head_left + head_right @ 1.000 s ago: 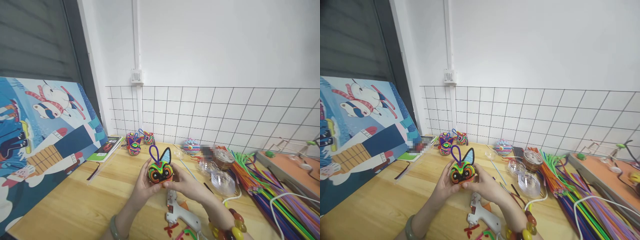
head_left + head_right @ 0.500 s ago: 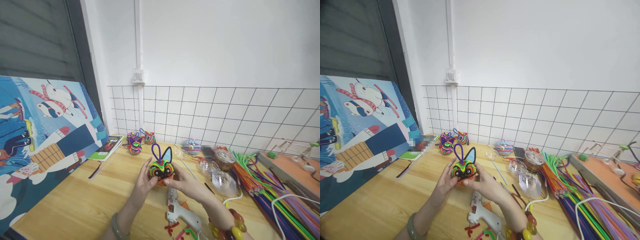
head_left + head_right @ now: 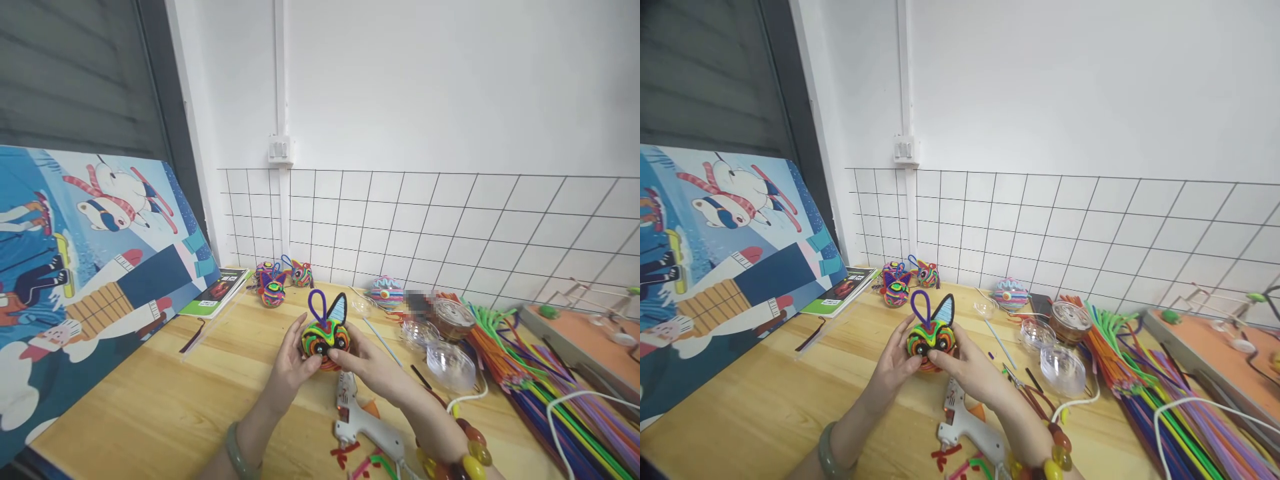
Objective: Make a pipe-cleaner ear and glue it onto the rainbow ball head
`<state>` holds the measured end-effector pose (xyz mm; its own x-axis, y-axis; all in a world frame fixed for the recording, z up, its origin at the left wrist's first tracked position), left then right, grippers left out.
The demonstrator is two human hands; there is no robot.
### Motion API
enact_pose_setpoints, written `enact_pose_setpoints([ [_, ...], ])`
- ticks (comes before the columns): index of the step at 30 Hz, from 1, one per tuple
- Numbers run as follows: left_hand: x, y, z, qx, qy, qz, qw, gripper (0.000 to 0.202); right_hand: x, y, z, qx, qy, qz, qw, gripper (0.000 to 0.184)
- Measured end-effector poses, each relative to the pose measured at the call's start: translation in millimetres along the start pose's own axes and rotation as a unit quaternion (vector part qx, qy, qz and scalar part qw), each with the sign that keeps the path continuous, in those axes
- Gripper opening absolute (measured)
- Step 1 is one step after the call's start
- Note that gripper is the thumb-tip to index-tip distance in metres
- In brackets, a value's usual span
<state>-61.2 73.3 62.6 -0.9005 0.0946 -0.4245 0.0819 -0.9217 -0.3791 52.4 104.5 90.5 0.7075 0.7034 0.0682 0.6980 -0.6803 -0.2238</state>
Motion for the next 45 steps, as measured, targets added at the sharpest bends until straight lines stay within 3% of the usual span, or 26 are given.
enact_pose_setpoints([
  [12, 3.8, -1, 2, 0.005, 0.031, 0.009, 0.999, 0.063, -7, 0, -8, 0.013, -0.007, -0.016, 1.000, 0.055],
  [22, 5.9, 0, -3, 0.049, 0.121, 0.007, 0.991, 0.067, -5, 3, -5, -0.027, 0.052, 0.031, 0.998, 0.062],
  [28, 5.1, 0, -5, 0.063, 0.150, 0.000, 0.987, 0.060, -4, 3, -4, -0.030, 0.088, 0.046, 0.995, 0.063],
  [36, 15.2, -2, -12, 0.122, 0.257, 0.015, 0.959, 0.030, 3, 13, -20, -0.056, 0.164, 0.070, 0.982, 0.069],
  [40, 15.5, -2, -12, 0.146, 0.299, -0.010, 0.943, 0.037, 3, 15, -26, -0.035, 0.188, 0.087, 0.978, 0.065],
  [45, 16.2, 0, -13, 0.182, 0.328, 0.011, 0.927, 0.042, -4, 15, -30, 0.016, 0.201, 0.079, 0.976, 0.056],
])
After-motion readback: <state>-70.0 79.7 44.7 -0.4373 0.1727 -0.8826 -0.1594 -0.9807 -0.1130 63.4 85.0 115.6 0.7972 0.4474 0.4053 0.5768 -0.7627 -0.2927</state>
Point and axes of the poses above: each hand's wrist, its own y-axis away from the middle knuckle, its own x-axis out of the back of the hand, z = x × y, the point moved 7 cm from there along -y, towards the middle knuckle
